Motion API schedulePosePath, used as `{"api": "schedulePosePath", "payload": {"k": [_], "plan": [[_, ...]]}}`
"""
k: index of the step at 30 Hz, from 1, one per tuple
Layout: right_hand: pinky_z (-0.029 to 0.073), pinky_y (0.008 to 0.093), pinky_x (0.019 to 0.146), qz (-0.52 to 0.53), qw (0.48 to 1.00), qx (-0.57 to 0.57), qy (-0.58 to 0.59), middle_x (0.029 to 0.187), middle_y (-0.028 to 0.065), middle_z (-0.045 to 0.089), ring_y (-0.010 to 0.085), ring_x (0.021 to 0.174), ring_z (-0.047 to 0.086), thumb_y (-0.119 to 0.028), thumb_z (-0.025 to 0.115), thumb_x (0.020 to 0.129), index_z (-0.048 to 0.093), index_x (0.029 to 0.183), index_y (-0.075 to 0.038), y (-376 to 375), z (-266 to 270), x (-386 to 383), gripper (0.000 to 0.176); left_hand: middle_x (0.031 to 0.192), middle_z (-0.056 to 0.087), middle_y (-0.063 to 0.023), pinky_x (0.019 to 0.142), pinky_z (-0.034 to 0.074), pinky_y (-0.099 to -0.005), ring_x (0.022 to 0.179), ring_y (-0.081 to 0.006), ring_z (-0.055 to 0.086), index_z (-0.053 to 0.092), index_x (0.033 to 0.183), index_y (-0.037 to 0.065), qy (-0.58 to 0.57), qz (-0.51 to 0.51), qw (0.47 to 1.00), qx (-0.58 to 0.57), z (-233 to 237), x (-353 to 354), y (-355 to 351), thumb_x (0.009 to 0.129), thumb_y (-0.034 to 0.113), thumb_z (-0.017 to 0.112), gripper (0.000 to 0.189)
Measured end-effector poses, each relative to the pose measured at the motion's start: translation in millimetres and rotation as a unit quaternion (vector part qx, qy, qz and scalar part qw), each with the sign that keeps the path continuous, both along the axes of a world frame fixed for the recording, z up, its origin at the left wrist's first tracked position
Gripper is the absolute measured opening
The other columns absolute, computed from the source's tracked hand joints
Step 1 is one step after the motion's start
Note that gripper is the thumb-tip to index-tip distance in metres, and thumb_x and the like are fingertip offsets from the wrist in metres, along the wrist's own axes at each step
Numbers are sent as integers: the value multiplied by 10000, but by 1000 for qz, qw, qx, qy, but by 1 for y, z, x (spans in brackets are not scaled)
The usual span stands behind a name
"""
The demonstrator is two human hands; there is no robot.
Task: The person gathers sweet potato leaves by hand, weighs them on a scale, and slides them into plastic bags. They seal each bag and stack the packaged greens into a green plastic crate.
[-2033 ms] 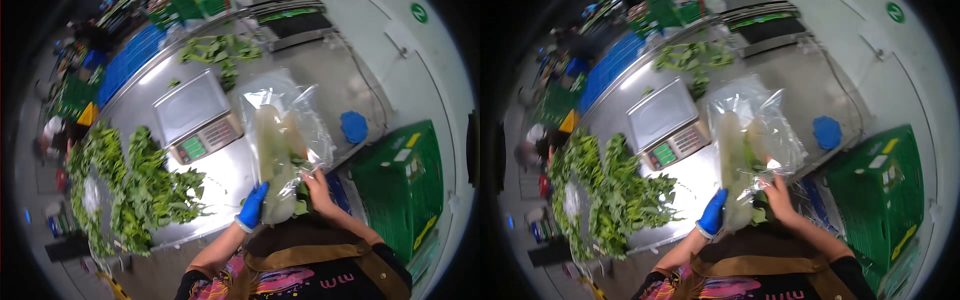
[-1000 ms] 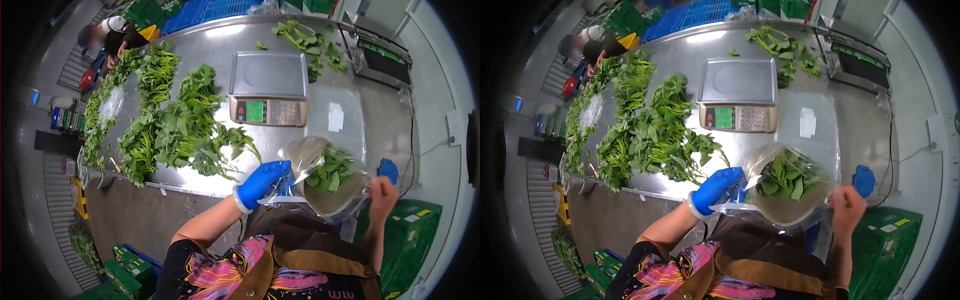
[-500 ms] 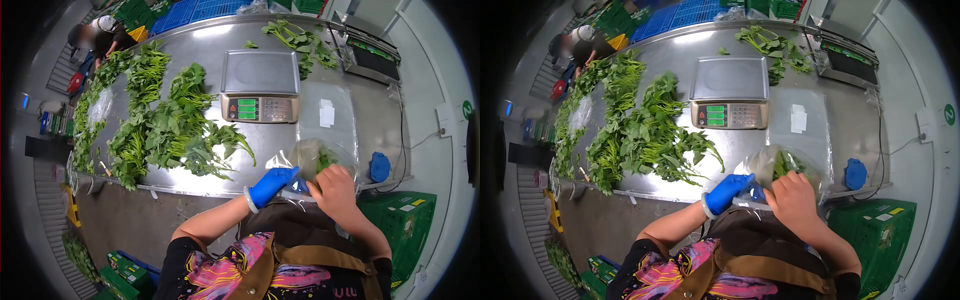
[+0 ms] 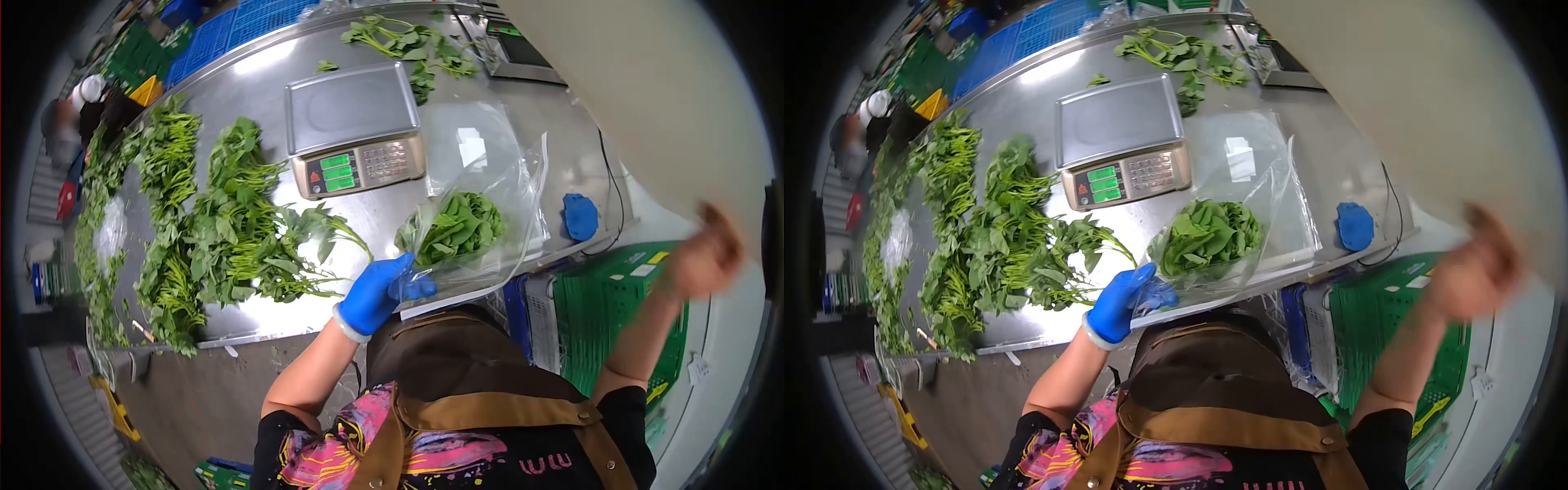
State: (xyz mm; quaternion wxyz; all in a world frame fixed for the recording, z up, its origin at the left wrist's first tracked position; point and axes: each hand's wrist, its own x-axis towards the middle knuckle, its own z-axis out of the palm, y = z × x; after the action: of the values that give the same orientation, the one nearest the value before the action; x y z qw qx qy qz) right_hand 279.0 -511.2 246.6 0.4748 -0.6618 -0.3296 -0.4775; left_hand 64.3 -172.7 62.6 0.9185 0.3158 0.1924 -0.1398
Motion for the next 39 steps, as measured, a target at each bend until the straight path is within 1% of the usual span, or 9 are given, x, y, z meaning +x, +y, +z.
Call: {"api": "schedulePosePath", "payload": {"k": [2,4,6,11,15,20,26,33,39], "plan": [[491,337,893,-62,910,-291,287,1250,173,585,222,1119,563,52,532,831,563,1191,8,24,-51,23,364,843,681,-158,760,485,-308,809,-225,649,649,874,-6,-3,-9,1000,22,0,-2,1,971,347,508,393],[397,367,1016,37,853,-493,169,1297,123,563,225,1203,501,-7,665,707,573,1242,-56,75,-58,31,545,829,680,-158,739,477,-299,788,-215,642,645,831,0,-20,-21,998,55,3,-6,0,970,355,507,405],[334,375,1068,208,801,-351,439,1346,114,524,225,1263,439,-46,696,719,545,1284,-64,82,-106,42,585,827,681,-157,726,470,-303,775,-205,632,649,818,-2,-19,-25,997,65,12,-8,-3,970,356,507,413],[466,308,866,345,711,-273,548,1033,83,684,163,942,609,-87,719,781,676,1026,-17,112,-169,67,258,877,680,-145,807,473,-332,847,-234,646,648,915,-17,-26,-7,989,146,8,8,2,965,371,482,425],[470,282,796,284,775,-92,557,850,65,677,126,810,598,-18,706,756,669,781,-6,83,-113,25,47,894,680,-159,871,462,-349,876,-223,641,650,900,-29,-84,182,959,200,51,1,7,948,242,502,313],[470,358,861,444,755,-312,367,877,38,690,231,959,619,-22,778,645,638,697,-55,-15,-141,-52,153,893,698,-138,820,495,-313,849,-184,654,690,887,-44,-26,55,974,220,5,-91,-46,847,90,641,148],[480,366,874,291,699,-534,377,959,47,676,254,1021,585,-16,669,708,681,815,-55,-99,-312,-127,114,909,688,-69,726,490,-269,771,-144,622,663,988,-6,222,-68,915,330,-215,-178,-143,848,152,680,212],[417,406,980,141,862,-396,282,1254,129,548,305,1184,494,-86,581,824,578,1156,-61,-8,-271,-119,333,855,680,-51,646,473,-238,690,-101,595,670,1014,22,241,25,945,221,-195,-175,-175,909,158,613,181],[294,462,1080,232,752,-591,177,1385,110,446,277,1321,365,-318,652,818,473,1332,-116,32,-352,-91,580,978,694,-96,746,495,-247,814,-138,636,671,1073,-8,208,20,954,216,-193,-191,-186,953,207,550,274]]}}
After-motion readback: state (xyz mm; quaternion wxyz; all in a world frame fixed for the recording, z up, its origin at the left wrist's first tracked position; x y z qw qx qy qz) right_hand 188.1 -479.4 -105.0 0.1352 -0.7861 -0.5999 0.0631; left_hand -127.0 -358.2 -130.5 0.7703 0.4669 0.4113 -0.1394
